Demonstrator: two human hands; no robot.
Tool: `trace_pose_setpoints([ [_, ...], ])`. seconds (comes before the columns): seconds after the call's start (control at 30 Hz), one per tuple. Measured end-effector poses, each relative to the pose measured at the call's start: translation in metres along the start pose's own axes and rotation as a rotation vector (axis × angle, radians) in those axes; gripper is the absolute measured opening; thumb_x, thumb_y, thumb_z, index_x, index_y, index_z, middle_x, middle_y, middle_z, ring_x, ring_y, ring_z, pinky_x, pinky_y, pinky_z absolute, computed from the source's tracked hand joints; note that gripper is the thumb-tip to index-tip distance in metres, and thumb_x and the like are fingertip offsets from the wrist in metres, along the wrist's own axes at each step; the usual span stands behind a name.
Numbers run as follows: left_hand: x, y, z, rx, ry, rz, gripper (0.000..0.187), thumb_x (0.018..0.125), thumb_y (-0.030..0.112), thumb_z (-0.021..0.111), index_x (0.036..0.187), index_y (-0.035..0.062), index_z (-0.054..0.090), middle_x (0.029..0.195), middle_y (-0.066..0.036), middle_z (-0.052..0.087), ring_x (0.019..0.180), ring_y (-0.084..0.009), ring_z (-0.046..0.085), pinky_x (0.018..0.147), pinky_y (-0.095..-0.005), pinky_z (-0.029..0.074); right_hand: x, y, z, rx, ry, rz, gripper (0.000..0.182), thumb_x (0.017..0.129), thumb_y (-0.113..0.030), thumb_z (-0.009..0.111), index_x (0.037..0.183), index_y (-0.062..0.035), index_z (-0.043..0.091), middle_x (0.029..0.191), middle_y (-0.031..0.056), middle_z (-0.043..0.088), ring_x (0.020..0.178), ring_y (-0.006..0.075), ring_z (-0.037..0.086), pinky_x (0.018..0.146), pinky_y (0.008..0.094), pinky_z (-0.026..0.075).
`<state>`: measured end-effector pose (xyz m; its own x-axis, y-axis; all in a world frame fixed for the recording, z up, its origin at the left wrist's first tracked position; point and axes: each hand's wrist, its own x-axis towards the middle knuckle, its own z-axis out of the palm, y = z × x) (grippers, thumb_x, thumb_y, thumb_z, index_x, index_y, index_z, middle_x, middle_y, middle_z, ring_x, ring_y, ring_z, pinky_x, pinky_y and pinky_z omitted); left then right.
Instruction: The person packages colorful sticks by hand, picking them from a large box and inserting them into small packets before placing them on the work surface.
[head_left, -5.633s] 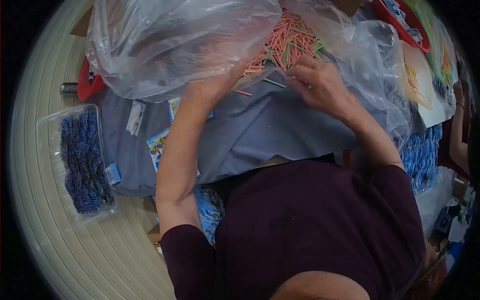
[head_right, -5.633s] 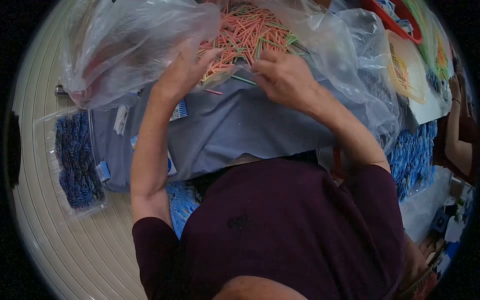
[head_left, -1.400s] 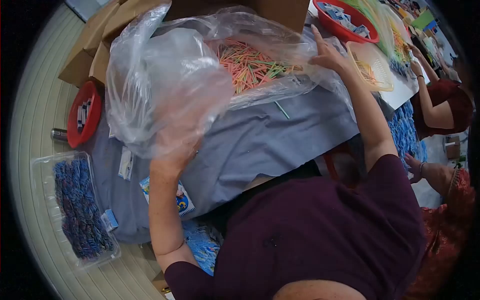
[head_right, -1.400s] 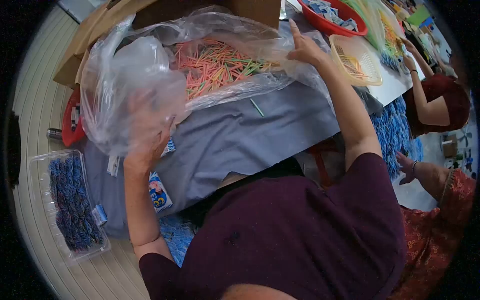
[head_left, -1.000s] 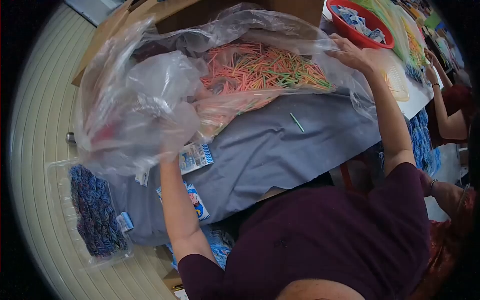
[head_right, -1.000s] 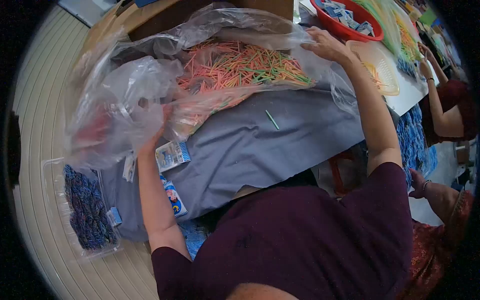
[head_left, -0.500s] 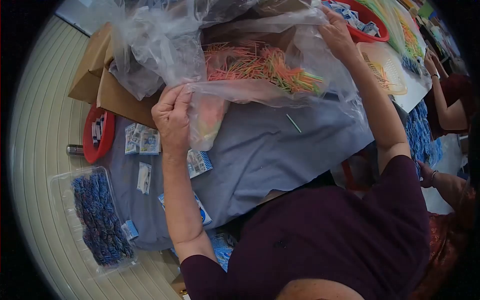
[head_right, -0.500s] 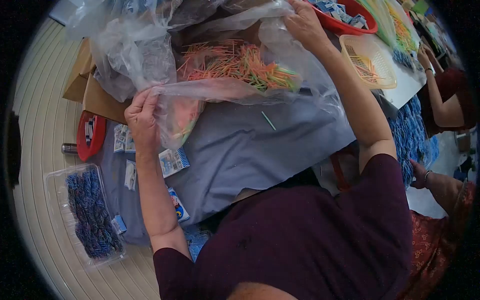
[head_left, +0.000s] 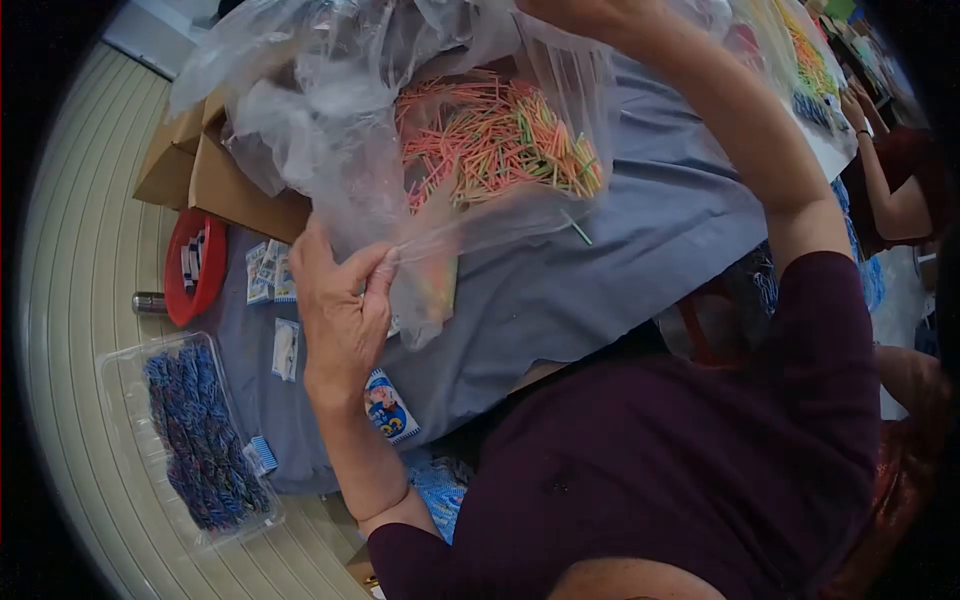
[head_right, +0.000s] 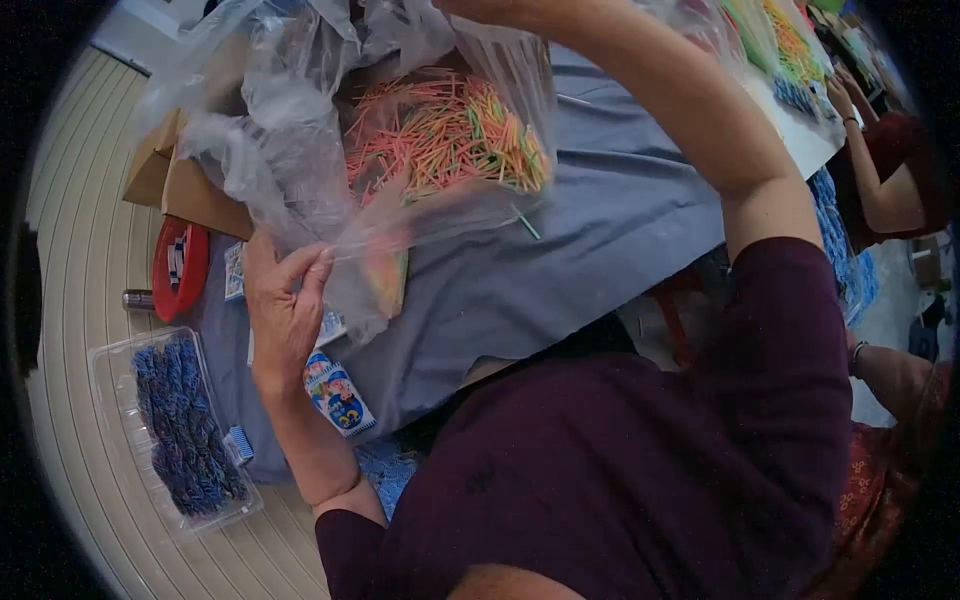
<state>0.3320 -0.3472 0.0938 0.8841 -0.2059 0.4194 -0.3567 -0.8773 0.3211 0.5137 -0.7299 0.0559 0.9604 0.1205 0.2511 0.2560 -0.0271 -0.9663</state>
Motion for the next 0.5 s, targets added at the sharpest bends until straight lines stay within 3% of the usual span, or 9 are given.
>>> trace_pose_setpoints([
  [0.1,0.004,0.006,-0.012,0.043,0.16,0.126,0.013,0.082,0.011,0.075,0.095,0.008,0.077,0.142,-0.021,0.047,0.13,-0.0366,0.042,0.109,-0.0415,0.034,0.012,0.0,0.014,0.084,-0.048,0.012,0.035,0.092,-0.017,0.06,0.126,-0.0074,0.062,0.116,0.0044,0.065,0.106,0.0144,0.059,0.092,0.0339,0.045],
  [0.23,0.015,-0.004,-0.012,-0.021,0.234,0.148,0.013,0.085,0.013,0.074,0.095,0.0068,0.077,0.143,-0.019,0.047,0.135,-0.0339,0.04,0.112,-0.0408,0.03,0.033,-0.001,0.031,0.191,-0.114,0.025,0.036,0.091,-0.018,0.061,0.126,-0.0081,0.062,0.118,0.0053,0.065,0.107,0.0155,0.059,0.094,0.0354,0.044],
  [0.3,0.018,-0.024,-0.005,-0.582,0.234,-0.002,0.013,0.087,0.013,0.073,0.096,0.0052,0.077,0.142,-0.017,0.049,0.136,-0.0305,0.041,0.111,-0.0398,0.031,0.042,0.002,0.039,0.246,-0.145,0.038,0.037,0.091,-0.019,0.062,0.126,-0.0084,0.063,0.119,0.0058,0.065,0.108,0.0161,0.059,0.095,0.0361,0.044],
  [0.33,0.017,-0.028,-0.005,-0.577,0.239,0.0,0.013,0.087,0.013,0.073,0.096,0.0052,0.077,0.142,-0.017,0.049,0.136,-0.0305,0.041,0.111,-0.0398,0.031,0.047,0.002,0.042,0.272,-0.159,0.043,0.037,0.091,-0.019,0.062,0.126,-0.0086,0.063,0.12,0.006,0.065,0.109,0.0164,0.059,0.095,0.0365,0.044],
  [0.4,0.012,-0.033,-0.004,-0.933,0.164,-0.093,0.014,0.088,0.013,0.072,0.097,0.0029,0.076,0.14,-0.015,0.051,0.136,-0.029,0.042,0.111,-0.0392,0.033,0.058,0.003,0.048,0.325,-0.187,0.055,0.037,0.09,-0.02,0.063,0.126,-0.009,0.063,0.12,0.0065,0.064,0.11,0.0169,0.058,0.096,0.0372,0.043],
  [0.43,0.01,-0.04,-0.003,-0.93,0.17,-0.091,0.014,0.088,0.013,0.072,0.097,0.0029,0.076,0.14,-0.015,0.051,0.136,-0.029,0.042,0.111,-0.0392,0.033,0.062,0.003,0.052,0.35,-0.201,0.06,0.038,0.09,-0.021,0.063,0.126,-0.0091,0.063,0.121,0.0067,0.064,0.11,0.0172,0.058,0.096,0.0376,0.043],
  [0.5,0.007,-0.054,-0.003,-0.565,0.033,-0.146,0.038,0.085,0.019,0.077,0.117,0.0006,0.068,0.141,-0.016,0.048,0.134,-0.0311,0.043,0.11,-0.0404,0.034,0.069,0.0,0.058,0.401,-0.232,0.07,0.038,0.09,-0.021,0.064,0.126,-0.0095,0.063,0.122,0.0072,0.064,0.111,0.0178,0.058,0.097,0.0383,0.043],
])
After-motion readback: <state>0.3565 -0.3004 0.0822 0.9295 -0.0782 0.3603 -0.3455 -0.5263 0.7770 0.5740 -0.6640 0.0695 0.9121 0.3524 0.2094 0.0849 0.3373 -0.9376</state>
